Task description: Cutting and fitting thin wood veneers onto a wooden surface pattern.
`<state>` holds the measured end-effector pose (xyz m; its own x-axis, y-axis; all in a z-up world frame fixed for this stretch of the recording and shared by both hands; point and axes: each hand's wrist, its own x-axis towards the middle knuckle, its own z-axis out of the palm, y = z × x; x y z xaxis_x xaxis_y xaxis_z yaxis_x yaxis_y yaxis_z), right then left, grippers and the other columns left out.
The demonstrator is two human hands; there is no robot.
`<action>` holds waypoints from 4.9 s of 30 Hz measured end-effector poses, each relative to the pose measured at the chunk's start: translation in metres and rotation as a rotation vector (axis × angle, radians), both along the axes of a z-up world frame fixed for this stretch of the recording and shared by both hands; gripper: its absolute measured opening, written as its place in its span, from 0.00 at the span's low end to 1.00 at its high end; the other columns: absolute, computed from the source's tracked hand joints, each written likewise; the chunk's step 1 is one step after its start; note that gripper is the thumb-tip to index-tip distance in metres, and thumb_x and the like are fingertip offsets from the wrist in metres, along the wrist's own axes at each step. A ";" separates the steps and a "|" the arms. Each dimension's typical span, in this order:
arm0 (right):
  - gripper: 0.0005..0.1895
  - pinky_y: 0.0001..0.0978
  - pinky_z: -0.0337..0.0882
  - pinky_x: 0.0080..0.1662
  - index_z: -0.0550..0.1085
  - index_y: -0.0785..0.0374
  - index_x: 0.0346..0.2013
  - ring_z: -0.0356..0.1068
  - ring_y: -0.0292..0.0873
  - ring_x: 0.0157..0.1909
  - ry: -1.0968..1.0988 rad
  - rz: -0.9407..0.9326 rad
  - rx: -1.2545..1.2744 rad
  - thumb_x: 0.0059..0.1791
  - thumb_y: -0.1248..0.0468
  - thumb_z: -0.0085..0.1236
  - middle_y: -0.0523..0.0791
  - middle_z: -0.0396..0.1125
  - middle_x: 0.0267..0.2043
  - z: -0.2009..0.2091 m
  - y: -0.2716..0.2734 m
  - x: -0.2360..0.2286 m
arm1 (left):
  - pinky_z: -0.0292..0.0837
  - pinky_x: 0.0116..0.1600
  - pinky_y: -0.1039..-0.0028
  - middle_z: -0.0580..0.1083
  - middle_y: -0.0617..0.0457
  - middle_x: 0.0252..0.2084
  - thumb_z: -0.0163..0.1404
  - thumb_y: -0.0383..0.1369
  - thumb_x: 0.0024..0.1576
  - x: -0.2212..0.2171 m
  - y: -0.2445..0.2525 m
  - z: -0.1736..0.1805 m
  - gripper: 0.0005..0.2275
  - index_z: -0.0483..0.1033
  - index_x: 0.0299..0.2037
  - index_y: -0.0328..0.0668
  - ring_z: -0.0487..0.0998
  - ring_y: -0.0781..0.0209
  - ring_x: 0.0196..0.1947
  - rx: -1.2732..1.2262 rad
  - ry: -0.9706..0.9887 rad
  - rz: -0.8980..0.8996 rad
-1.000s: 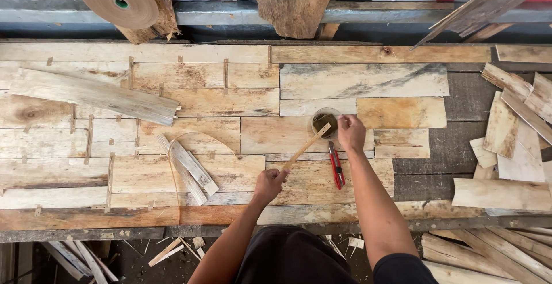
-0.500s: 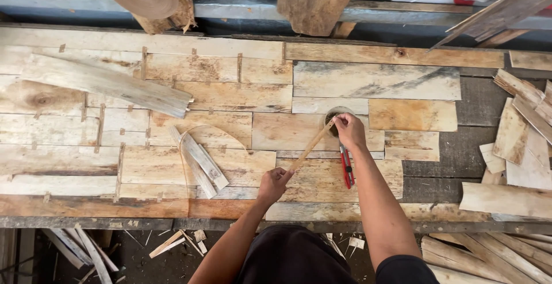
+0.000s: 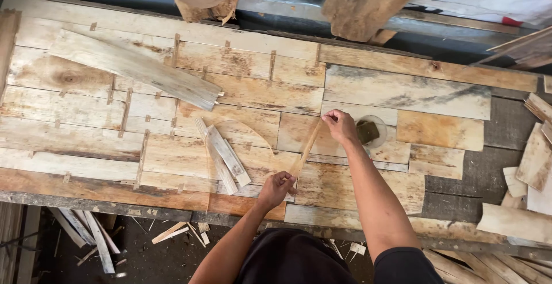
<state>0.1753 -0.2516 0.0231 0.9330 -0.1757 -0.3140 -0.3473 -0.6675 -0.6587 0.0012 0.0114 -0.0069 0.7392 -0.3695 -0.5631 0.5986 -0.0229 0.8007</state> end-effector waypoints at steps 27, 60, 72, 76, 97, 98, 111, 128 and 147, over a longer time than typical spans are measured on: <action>0.07 0.42 0.72 0.43 0.79 0.59 0.35 0.73 0.49 0.40 -0.162 0.124 -0.175 0.48 0.59 0.67 0.47 0.71 0.38 -0.053 0.134 0.050 | 0.72 0.37 0.76 0.75 0.57 0.25 0.51 0.40 0.63 0.033 0.063 -0.016 0.15 0.77 0.33 0.33 0.73 0.72 0.27 0.130 0.062 -0.099; 0.08 0.44 0.69 0.43 0.75 0.59 0.31 0.69 0.50 0.41 -0.203 0.079 -0.259 0.46 0.61 0.68 0.46 0.68 0.35 -0.035 0.152 0.045 | 0.67 0.31 0.73 0.74 0.55 0.23 0.52 0.40 0.62 0.037 0.067 -0.021 0.16 0.78 0.33 0.31 0.69 0.71 0.23 0.234 0.030 -0.121; 0.13 0.44 0.70 0.42 0.71 0.60 0.37 0.71 0.49 0.41 -0.168 0.035 -0.220 0.45 0.62 0.69 0.45 0.70 0.37 -0.037 0.152 0.047 | 0.68 0.31 0.72 0.74 0.53 0.21 0.53 0.43 0.61 0.037 0.065 -0.019 0.18 0.78 0.31 0.31 0.71 0.69 0.22 0.310 -0.018 -0.123; 0.15 0.44 0.71 0.42 0.70 0.60 0.38 0.71 0.49 0.41 -0.145 0.044 -0.236 0.46 0.62 0.70 0.46 0.70 0.37 -0.035 0.152 0.048 | 0.70 0.31 0.70 0.75 0.51 0.20 0.54 0.42 0.60 0.036 0.064 -0.021 0.17 0.80 0.31 0.32 0.73 0.66 0.21 0.338 -0.074 -0.118; 0.07 0.40 0.73 0.46 0.72 0.59 0.45 0.74 0.47 0.45 -0.267 0.029 -0.065 0.52 0.68 0.57 0.46 0.73 0.43 -0.050 0.133 0.031 | 0.39 0.75 0.45 0.46 0.45 0.79 0.44 0.34 0.63 0.131 0.040 -0.017 0.29 0.51 0.75 0.48 0.43 0.46 0.77 1.012 -0.728 -0.509; 0.08 0.40 0.73 0.48 0.72 0.60 0.47 0.74 0.48 0.46 -0.271 0.044 -0.089 0.53 0.67 0.57 0.47 0.72 0.44 -0.040 0.133 0.024 | 0.38 0.75 0.46 0.44 0.45 0.79 0.45 0.33 0.61 0.133 0.040 -0.018 0.30 0.49 0.76 0.49 0.42 0.47 0.78 1.031 -0.709 -0.545; 0.40 0.69 0.38 0.72 0.51 0.49 0.77 0.34 0.64 0.80 -0.182 0.228 -0.493 0.55 0.41 0.49 0.53 0.36 0.82 -0.044 0.122 -0.050 | 0.36 0.75 0.43 0.44 0.47 0.79 0.40 0.36 0.65 0.129 0.043 -0.017 0.23 0.58 0.72 0.48 0.42 0.46 0.79 0.943 -0.677 -0.450; 0.48 0.69 0.34 0.72 0.45 0.51 0.78 0.30 0.65 0.80 -0.132 0.150 -0.423 0.52 0.37 0.51 0.56 0.32 0.81 -0.067 0.126 -0.048 | 0.37 0.75 0.42 0.46 0.46 0.79 0.40 0.33 0.64 0.128 0.043 -0.021 0.23 0.60 0.71 0.48 0.43 0.47 0.79 0.940 -0.695 -0.417; 0.45 0.71 0.28 0.72 0.43 0.48 0.79 0.23 0.65 0.81 -0.072 0.158 -0.378 0.54 0.36 0.46 0.55 0.27 0.82 -0.075 0.124 -0.045 | 0.42 0.75 0.43 0.55 0.44 0.74 0.44 0.34 0.62 0.147 0.032 0.015 0.16 0.68 0.60 0.43 0.52 0.48 0.76 1.082 -0.652 -0.575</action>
